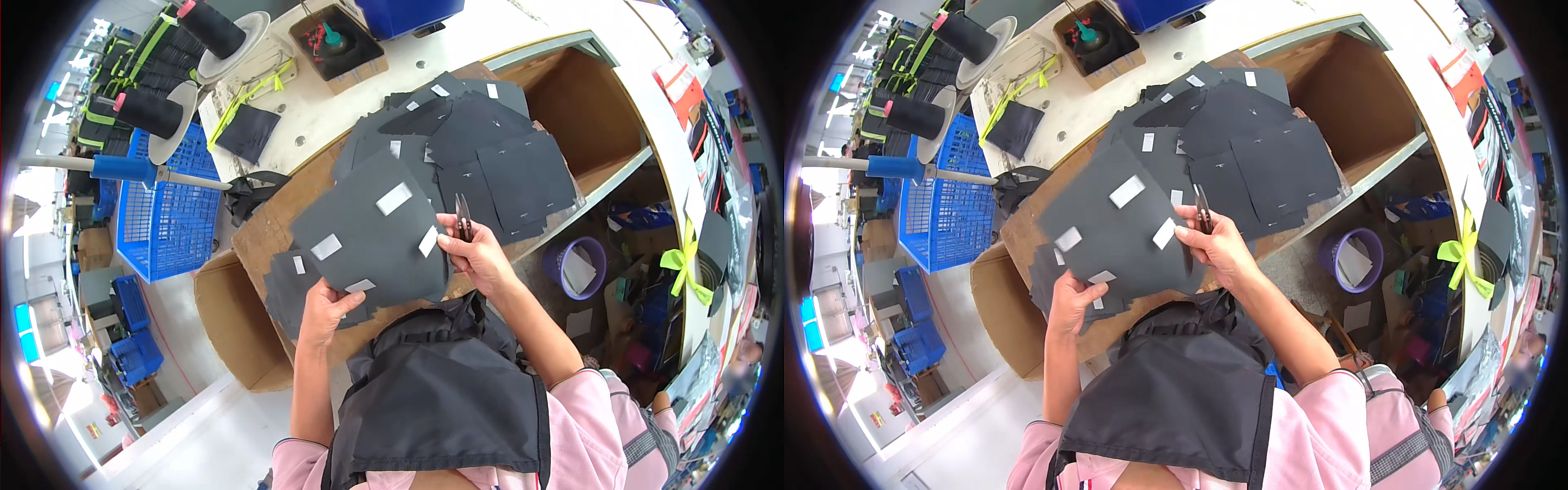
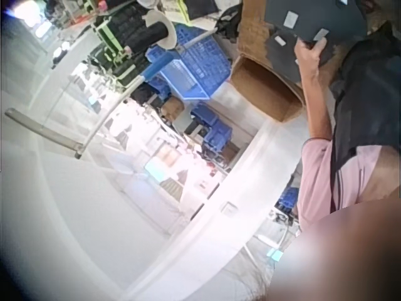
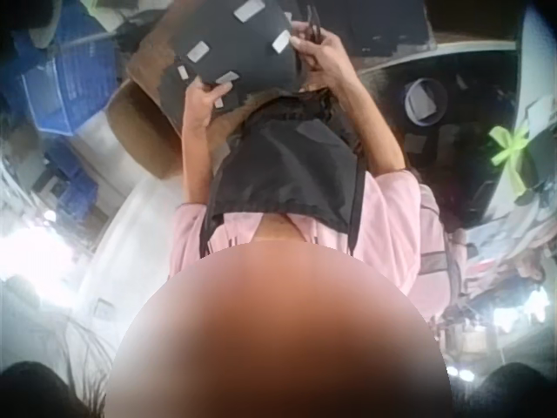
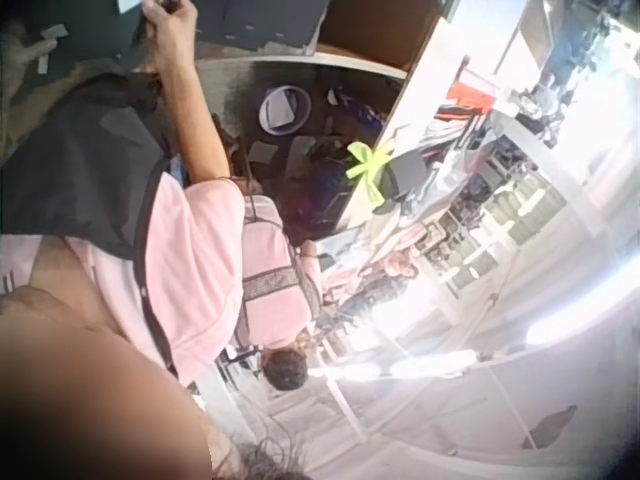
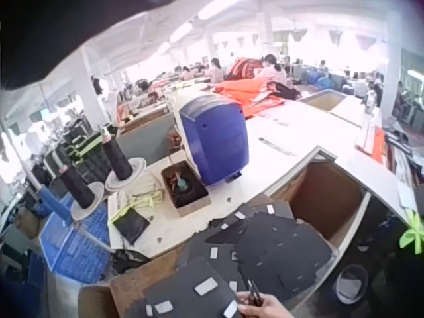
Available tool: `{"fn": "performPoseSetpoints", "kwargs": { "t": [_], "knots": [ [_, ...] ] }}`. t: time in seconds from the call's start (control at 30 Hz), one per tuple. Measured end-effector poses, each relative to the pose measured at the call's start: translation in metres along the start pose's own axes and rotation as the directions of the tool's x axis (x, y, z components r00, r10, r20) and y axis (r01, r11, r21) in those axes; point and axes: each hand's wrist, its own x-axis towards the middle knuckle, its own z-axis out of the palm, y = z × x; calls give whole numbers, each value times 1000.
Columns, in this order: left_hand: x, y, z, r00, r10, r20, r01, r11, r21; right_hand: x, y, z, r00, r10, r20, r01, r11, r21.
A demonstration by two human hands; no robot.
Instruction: Sorting and prepping fabric panels with adhesive patches in a factory setting.
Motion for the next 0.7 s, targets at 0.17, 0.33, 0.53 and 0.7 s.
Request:
{"fn": "performPoseSetpoints", "kwargs": {
  "t": [0.17, 0.33, 0.53, 0.7],
  "knots": [
    [16, -11, -33, 916, 274, -294, -254, 962, 105, 0, -9, -1, 996, -80, 32, 83, 992, -96],
    [48, 45, 26, 906, 409, 105, -422, 862, 283, -10, -25, 1, 955, 80, 284, -5, 966, -257],
    [48, 55, 45, 906, 79, 415, -34, 993, -115, -24, -52, -1, 934, 38, 354, 83, 943, -321],
    [30, 61, 61, 991, 23, 132, 6, 977, -211, -23, -40, 0, 786, -601, 144, 419, 346, -840]
  ]
}}
